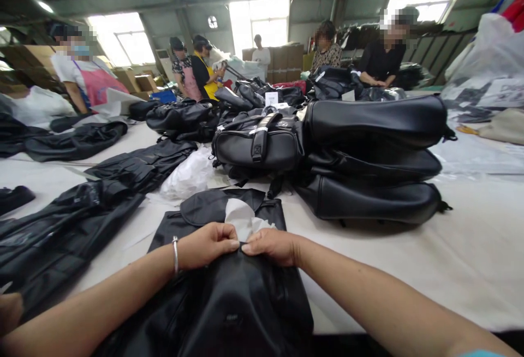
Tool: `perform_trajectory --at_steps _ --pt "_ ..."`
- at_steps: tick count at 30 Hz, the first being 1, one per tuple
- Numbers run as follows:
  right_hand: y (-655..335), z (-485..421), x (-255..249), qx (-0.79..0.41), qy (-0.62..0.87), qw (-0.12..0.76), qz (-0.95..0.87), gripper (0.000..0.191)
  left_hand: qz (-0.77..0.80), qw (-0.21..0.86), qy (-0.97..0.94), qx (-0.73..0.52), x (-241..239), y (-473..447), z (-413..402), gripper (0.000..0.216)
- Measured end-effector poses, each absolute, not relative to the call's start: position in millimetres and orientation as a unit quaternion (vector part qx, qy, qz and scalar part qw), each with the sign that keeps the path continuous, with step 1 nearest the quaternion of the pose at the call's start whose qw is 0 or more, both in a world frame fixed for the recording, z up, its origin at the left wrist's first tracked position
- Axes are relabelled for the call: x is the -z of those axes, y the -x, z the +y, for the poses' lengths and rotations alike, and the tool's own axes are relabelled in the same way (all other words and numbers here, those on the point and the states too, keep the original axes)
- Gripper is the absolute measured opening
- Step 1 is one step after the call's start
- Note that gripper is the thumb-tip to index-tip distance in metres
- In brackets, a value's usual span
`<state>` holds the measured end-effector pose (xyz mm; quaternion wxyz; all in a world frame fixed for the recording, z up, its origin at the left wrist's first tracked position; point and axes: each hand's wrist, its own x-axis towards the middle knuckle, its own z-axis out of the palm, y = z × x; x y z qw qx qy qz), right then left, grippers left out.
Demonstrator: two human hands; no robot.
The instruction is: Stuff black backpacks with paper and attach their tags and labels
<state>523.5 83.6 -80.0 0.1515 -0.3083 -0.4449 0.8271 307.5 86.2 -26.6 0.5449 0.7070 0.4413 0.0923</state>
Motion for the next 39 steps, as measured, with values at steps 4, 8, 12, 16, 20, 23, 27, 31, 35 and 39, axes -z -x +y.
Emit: perform_trajectory --at_steps 4,8,12,16,20,23,27,31,35,39 --pt "-527 83 55 -0.613 0.358 0.19 -0.679 0.029 0.467 0.427 -0.768 -0.098 22 -303 78 0.023" --pt "-533 74 37 -0.411 0.391 0.236 -0.789 0.023 0.436 0.315 -0.829 -0.152 17 -296 75 0.019" --pt "-532 72 46 -0.299 0.393 0.22 -0.841 0.049 0.426 0.283 -0.847 -0.143 28 -294 80 0.05" --pt "-528 77 59 -0.348 0.315 0.172 -0.866 0.049 0.395 0.303 -0.865 -0.061 35 -297 82 0.047" --pt "-529 79 61 -0.39 0.247 0.151 -0.874 0.044 0.36 0.281 -0.89 -0.007 27 -301 72 0.041" --pt "-531 78 58 -0.517 0.232 0.098 -0.818 0.046 0.36 0.374 -0.854 0.043 20 -302 65 0.036" --pt "-531 77 59 -0.714 0.222 0.074 -0.66 0.04 0.335 0.595 -0.73 0.018 20 -300 66 0.041" --pt "-527 77 64 -0.761 0.288 0.124 -0.568 0.044 0.401 0.576 -0.71 -0.06 28 -298 73 0.04" --pt "-522 75 66 -0.607 0.384 0.194 -0.667 0.027 0.433 0.385 -0.807 -0.114 31 -300 73 0.022" --pt "-520 72 60 -0.396 0.395 0.259 -0.787 0.019 0.416 0.351 -0.835 -0.072 30 -306 72 0.018"
